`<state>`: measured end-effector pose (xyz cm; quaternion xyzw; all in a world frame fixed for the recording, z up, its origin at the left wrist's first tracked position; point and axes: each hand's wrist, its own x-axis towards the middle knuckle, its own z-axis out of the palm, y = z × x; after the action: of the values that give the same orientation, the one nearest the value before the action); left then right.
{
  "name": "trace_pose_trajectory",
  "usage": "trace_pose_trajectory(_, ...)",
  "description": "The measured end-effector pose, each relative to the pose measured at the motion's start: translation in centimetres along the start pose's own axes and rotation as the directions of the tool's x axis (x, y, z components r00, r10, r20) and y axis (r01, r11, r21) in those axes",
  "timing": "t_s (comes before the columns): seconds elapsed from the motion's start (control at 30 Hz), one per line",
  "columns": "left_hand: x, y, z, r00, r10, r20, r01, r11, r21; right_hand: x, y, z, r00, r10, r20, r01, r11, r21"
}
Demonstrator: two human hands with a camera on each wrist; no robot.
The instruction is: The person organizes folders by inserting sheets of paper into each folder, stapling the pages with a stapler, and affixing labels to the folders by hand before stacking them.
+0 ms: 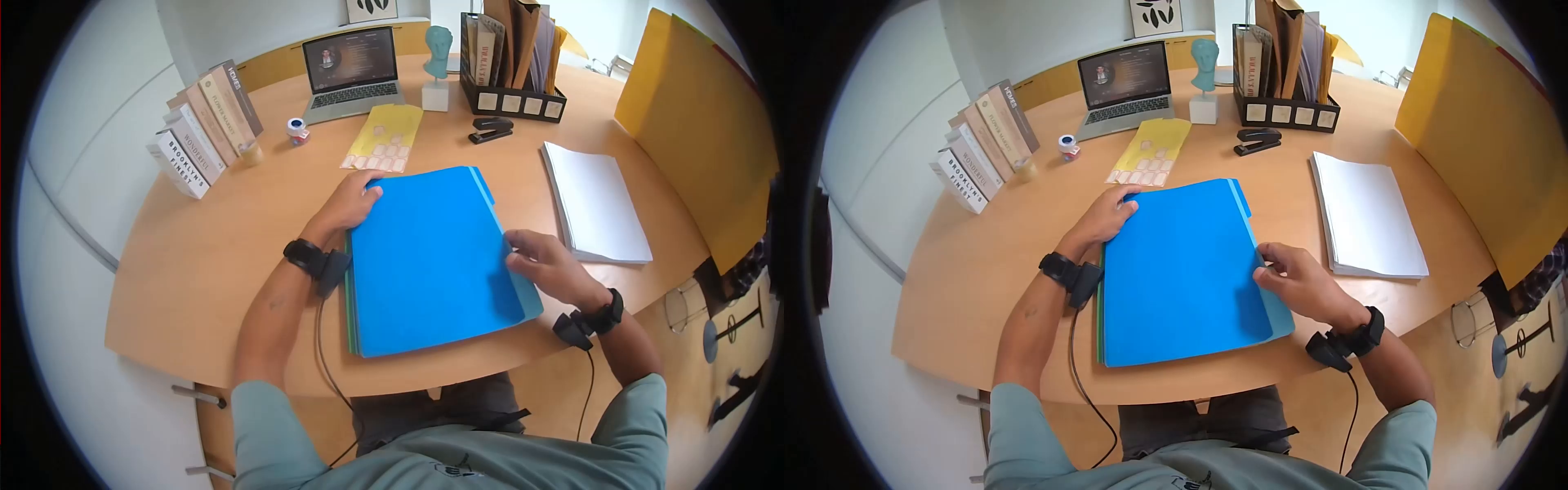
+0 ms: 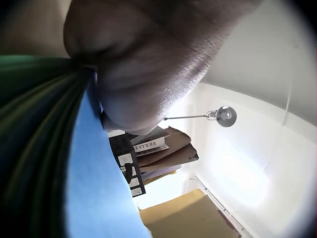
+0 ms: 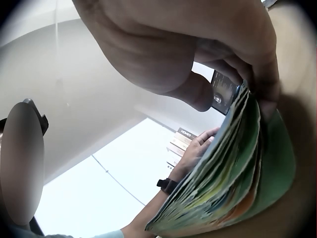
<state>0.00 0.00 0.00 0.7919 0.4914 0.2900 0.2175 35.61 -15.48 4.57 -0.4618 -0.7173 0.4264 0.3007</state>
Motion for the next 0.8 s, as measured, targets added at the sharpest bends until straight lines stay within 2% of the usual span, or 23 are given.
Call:
trace_pose_trajectory(0.03,0.0,-0.1,0.0,1.0,0.009,-0.001,-0.009,1.0,0.005,-0.1,-0.3,0.0,1.0,-0.008,-0.018,0.007,0.998,-0.055)
trace_pose_trajectory(0.13,-0.1,-0.5,0.0,0.999,0.04,-0.021,-0.039,0.999,0.032,0.6,0.3,-1.5,0.996,0.051,-0.072,-0.053,0.998,-0.031)
trace_pose_trajectory(0.23,-0.3,-0.7,0.5,0.996,0.068,-0.063,-0.064,0.996,0.059,1.0,-0.4,-2.7,0.983,0.158,-0.089,-0.141,0.974,0.18)
trace_pose_trajectory(0.27,-0.4,-0.6,0.5,0.996,0.065,-0.066,-0.062,0.997,0.053,0.9,-1.5,-3.1,0.981,0.162,-0.105,-0.154,0.985,0.08)
trace_pose_trajectory(0.37,-0.4,-0.4,0.2,0.997,0.057,-0.055,-0.054,0.997,0.059,0.8,-3.1,-3.3,0.978,0.18,-0.103,-0.151,0.959,0.241)
trace_pose_trajectory(0.4,-0.4,-0.4,0.0,0.997,0.054,-0.049,-0.051,0.997,0.066,1.0,-2.8,-3.3,0.979,0.203,-0.033,-0.176,0.911,0.373)
trace_pose_trajectory(0.5,0.0,-1.5,0.4,0.994,0.097,-0.042,-0.095,0.994,0.057,1.2,-3.2,-2.3,0.96,0.275,0.056,-0.274,0.869,0.411)
trace_pose_trajectory(0.73,0.0,-1.5,0.5,0.992,0.109,-0.067,-0.102,0.99,0.1,1.6,-3.8,-0.9,0.942,0.336,0.0,-0.282,0.792,0.542)
trace_pose_trajectory(0.8,-0.2,-1.6,0.5,0.991,0.111,-0.071,-0.102,0.988,0.112,1.8,-3.5,-0.9,0.953,0.299,-0.05,-0.203,0.751,0.628)
